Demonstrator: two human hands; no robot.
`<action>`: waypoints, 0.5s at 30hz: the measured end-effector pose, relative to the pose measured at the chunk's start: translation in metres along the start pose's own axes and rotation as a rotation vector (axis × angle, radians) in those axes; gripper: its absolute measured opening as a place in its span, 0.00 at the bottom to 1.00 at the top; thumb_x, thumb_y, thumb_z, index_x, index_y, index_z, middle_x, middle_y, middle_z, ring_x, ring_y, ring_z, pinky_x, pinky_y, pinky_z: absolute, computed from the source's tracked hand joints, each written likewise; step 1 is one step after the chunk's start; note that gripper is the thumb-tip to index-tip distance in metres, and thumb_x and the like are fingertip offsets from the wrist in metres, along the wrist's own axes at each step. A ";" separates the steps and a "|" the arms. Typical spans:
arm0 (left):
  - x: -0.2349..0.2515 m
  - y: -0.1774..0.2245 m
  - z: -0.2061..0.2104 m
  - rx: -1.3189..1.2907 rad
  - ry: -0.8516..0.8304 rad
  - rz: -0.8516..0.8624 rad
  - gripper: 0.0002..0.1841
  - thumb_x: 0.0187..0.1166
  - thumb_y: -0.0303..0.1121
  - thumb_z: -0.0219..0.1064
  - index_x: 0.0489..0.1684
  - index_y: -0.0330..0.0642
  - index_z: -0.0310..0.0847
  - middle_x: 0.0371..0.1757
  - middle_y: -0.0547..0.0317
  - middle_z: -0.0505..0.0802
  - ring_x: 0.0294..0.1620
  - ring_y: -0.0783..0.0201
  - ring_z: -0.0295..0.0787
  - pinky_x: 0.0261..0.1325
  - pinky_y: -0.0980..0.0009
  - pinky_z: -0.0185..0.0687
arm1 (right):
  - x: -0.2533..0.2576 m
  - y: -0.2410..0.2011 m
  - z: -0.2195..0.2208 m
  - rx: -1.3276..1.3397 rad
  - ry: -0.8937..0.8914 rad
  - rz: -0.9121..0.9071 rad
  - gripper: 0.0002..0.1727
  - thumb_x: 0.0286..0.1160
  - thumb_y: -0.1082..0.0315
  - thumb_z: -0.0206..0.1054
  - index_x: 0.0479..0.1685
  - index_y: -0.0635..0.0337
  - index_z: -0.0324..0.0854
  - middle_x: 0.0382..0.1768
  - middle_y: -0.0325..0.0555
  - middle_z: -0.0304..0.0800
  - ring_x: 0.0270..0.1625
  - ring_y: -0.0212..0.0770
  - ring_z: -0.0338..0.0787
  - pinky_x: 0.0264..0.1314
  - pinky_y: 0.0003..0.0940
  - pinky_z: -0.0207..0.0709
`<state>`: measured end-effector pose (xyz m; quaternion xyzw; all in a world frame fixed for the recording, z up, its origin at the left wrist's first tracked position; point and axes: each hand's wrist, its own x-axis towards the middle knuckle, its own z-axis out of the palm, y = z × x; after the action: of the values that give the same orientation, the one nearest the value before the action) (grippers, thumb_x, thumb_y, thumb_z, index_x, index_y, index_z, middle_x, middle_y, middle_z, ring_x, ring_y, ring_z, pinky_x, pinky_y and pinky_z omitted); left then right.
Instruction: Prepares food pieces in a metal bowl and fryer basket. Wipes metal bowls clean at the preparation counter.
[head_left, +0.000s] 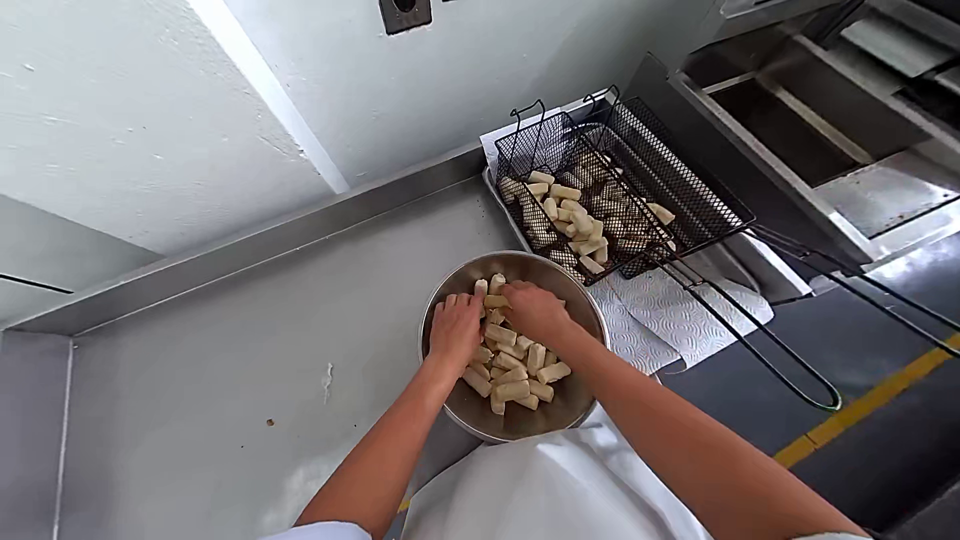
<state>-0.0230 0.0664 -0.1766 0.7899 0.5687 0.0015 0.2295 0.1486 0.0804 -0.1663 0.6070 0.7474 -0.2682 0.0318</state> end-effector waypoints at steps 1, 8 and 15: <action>0.002 -0.001 0.003 0.065 -0.016 0.018 0.28 0.78 0.26 0.68 0.81 0.43 0.74 0.70 0.41 0.85 0.75 0.40 0.77 0.74 0.45 0.72 | 0.008 0.000 0.007 -0.010 -0.012 0.004 0.19 0.83 0.64 0.66 0.68 0.61 0.83 0.67 0.61 0.83 0.72 0.62 0.82 0.68 0.61 0.80; -0.045 0.003 -0.015 -0.684 -0.067 -0.044 0.34 0.77 0.29 0.70 0.86 0.46 0.67 0.72 0.46 0.85 0.69 0.50 0.85 0.70 0.48 0.82 | -0.043 0.021 -0.019 0.592 0.179 0.080 0.17 0.85 0.67 0.65 0.67 0.64 0.83 0.56 0.54 0.90 0.54 0.47 0.92 0.61 0.47 0.86; -0.043 0.054 -0.012 -1.784 0.128 -0.245 0.25 0.93 0.42 0.43 0.80 0.38 0.71 0.71 0.49 0.88 0.67 0.57 0.88 0.67 0.58 0.84 | -0.099 -0.040 -0.006 0.528 0.328 -0.168 0.20 0.82 0.60 0.67 0.67 0.61 0.86 0.68 0.50 0.86 0.71 0.44 0.85 0.75 0.46 0.78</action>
<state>0.0072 0.0183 -0.1345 0.2507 0.4480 0.4617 0.7234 0.1393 -0.0099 -0.1098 0.5656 0.6947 -0.3530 -0.2700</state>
